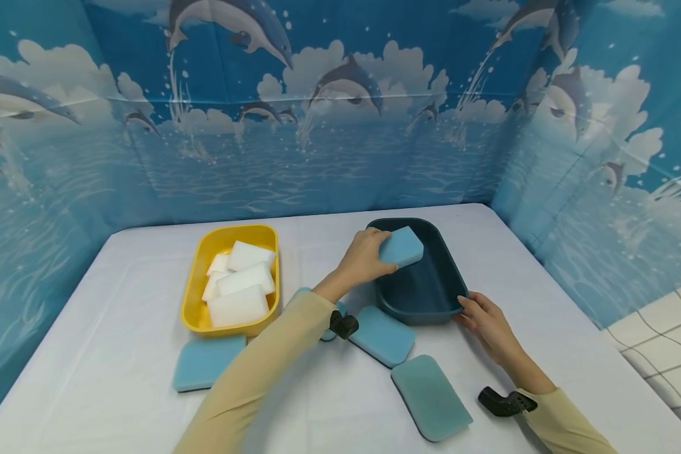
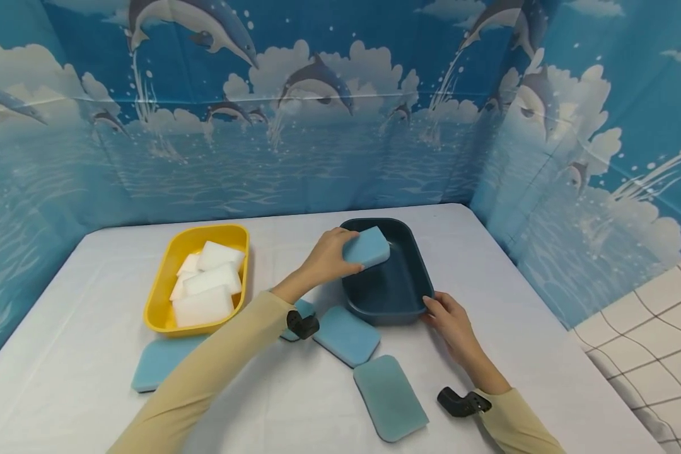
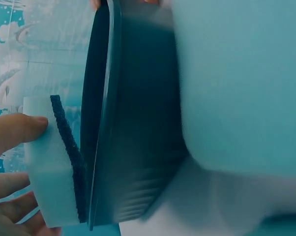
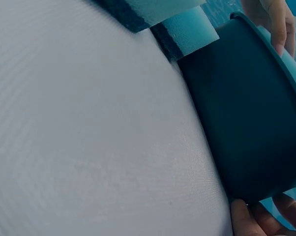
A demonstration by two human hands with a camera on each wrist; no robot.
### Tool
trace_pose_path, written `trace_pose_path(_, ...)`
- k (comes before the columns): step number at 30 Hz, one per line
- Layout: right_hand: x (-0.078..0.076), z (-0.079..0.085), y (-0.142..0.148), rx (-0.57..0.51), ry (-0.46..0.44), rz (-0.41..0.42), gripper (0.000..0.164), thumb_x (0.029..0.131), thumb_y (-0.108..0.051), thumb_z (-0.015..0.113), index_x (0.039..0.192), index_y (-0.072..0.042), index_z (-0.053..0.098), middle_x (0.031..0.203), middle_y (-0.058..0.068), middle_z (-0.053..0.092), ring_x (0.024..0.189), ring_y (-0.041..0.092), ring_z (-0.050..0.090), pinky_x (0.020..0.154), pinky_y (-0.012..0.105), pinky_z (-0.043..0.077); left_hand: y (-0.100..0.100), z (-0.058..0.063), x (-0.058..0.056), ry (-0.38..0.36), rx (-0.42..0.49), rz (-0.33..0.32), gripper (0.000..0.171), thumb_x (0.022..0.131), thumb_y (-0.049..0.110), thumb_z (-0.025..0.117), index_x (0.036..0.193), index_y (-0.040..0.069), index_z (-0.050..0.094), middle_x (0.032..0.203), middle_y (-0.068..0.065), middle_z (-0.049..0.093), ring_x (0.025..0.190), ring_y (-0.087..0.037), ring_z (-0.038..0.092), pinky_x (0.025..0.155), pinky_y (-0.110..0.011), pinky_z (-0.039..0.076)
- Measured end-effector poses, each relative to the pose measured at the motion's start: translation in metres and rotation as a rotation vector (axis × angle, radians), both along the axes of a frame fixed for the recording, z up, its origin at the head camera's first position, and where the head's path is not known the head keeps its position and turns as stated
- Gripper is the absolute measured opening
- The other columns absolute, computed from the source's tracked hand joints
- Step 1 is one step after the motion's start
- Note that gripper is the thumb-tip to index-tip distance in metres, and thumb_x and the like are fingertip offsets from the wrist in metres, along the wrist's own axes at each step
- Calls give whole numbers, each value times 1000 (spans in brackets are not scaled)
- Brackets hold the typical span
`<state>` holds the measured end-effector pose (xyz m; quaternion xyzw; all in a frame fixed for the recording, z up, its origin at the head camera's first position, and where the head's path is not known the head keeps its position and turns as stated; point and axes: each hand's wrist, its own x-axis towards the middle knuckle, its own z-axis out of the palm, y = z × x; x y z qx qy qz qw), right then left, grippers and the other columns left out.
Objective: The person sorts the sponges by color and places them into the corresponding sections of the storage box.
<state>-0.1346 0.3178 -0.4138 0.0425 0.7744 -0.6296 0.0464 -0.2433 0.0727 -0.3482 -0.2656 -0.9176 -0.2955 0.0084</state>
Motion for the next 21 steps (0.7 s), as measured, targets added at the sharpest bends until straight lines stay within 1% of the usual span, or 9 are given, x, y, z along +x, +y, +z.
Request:
trace_pose_path(4,1,1,1,6,-2,7,60,100,-37,40,133,12,28,113,-5,48,94,-8,54,85,10,51,9,-3,-2,-2,25,4,68,81,31,72,139,7,45,139,-12,48,124,-29,46,96,-38,49)
trace_pose_path(6,1,1,1,12,-3,8,61,100,-37,40,133,12,29,114,-3,49,94,-8,54,85,10,51,13,-4,-2,6,25,9,68,81,31,72,139,8,45,139,-11,48,125,-29,46,97,-39,49)
trace_pose_path(9,0,1,0,15,-4,9,61,100,-38,40,134,12,29,121,6,47,95,-8,54,85,10,51,17,-5,-3,21,11,28,68,81,31,72,138,9,46,139,-11,49,126,-29,46,99,-39,48)
trace_pose_path(12,1,1,0,13,2,11,61,100,-37,40,134,12,28,130,18,41,96,-9,53,86,10,50,20,-6,-4,17,6,41,67,80,30,73,138,9,46,139,-11,49,126,-29,46,100,-39,48)
trace_pose_path(14,2,0,-1,2,9,14,61,100,-36,40,134,13,27,134,24,36,98,-10,53,86,10,50,22,-7,-6,10,5,44,67,81,30,73,138,9,46,139,-10,49,125,-28,46,101,-39,47)
trace_pose_path(17,4,-1,0,-12,19,16,60,100,-34,40,134,14,26,137,28,32,99,-11,54,87,10,50,26,-8,-8,5,20,44,67,81,30,73,138,9,46,139,-11,48,124,-28,46,100,-39,47)
trace_pose_path(21,5,-3,-1,-12,22,5,61,100,-36,40,134,13,28,138,28,32,99,-12,53,87,9,49,32,-10,-10,8,35,52,66,81,30,72,138,10,46,138,-10,49,122,-28,46,98,-39,48)
